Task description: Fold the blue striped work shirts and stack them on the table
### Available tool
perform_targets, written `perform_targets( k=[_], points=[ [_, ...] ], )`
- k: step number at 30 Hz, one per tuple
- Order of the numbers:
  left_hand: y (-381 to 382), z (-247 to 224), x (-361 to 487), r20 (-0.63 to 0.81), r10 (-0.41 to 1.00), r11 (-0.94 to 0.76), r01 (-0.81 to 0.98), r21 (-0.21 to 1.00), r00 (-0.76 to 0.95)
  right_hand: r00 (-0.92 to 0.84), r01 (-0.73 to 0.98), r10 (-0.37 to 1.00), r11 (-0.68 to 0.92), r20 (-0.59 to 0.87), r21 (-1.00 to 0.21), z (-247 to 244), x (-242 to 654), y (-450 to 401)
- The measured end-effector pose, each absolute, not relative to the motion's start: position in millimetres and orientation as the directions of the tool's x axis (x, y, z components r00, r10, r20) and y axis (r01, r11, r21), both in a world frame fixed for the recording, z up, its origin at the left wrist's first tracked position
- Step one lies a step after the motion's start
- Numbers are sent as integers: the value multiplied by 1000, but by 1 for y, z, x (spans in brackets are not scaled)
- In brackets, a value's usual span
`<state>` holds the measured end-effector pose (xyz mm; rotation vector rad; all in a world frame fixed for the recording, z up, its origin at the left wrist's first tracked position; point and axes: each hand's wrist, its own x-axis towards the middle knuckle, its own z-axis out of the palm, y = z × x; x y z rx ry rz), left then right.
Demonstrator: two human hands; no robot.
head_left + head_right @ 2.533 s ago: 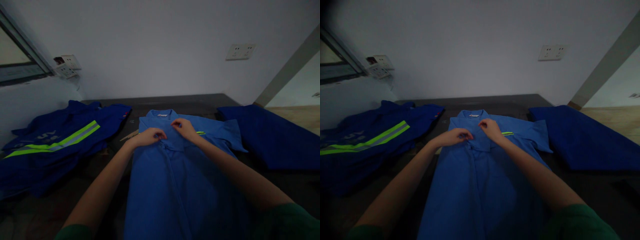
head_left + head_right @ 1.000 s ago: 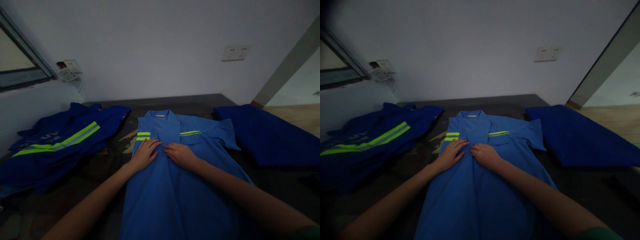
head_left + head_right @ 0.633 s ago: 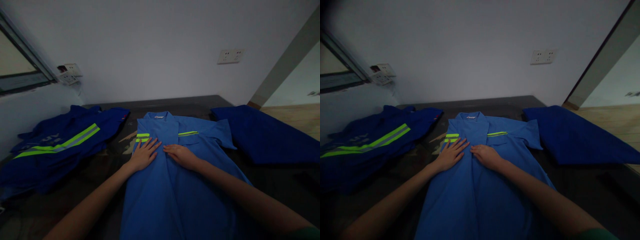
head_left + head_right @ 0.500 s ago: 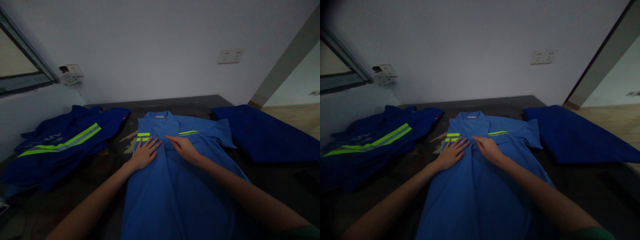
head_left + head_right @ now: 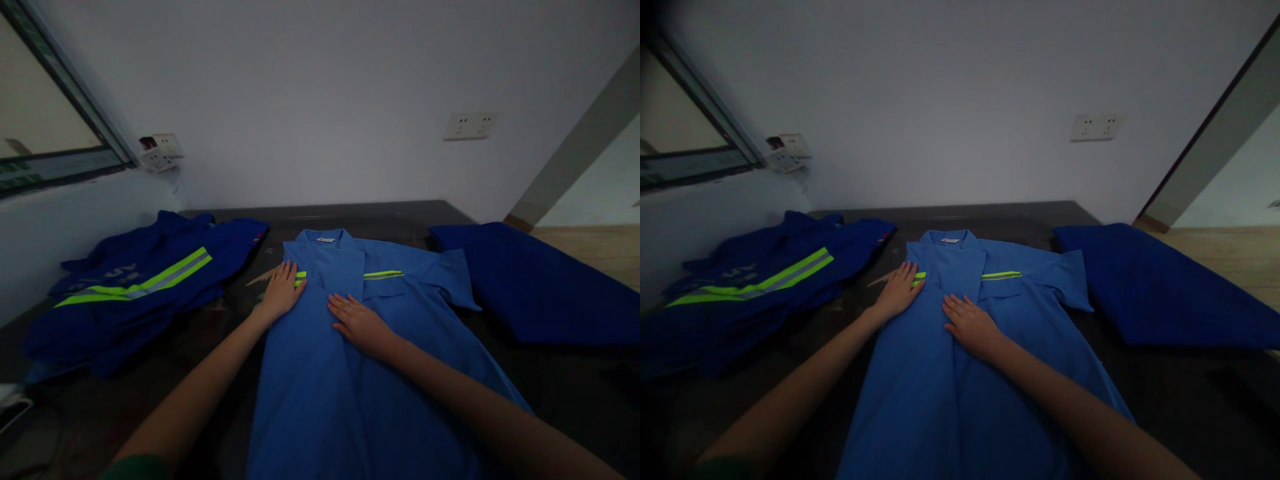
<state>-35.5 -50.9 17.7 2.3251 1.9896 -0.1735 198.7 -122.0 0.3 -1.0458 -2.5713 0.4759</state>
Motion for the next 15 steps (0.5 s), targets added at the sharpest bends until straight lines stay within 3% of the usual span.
perform_targets(
  k=[10,13,15],
  points=[
    [46,-3,-50,-177,980,88,996,-29,-91,-664,588,726,654,177,-477,-3,200,-120],
    [54,-5,-49,-73,983,167,984,-55,-171,-656,581,733,642,179,-501,-5,200,-118],
    [56,-6,-49,56,989,139,989,-54,-136,-654,574,734,638,182,-514,-5,200,-118]
  ],
)
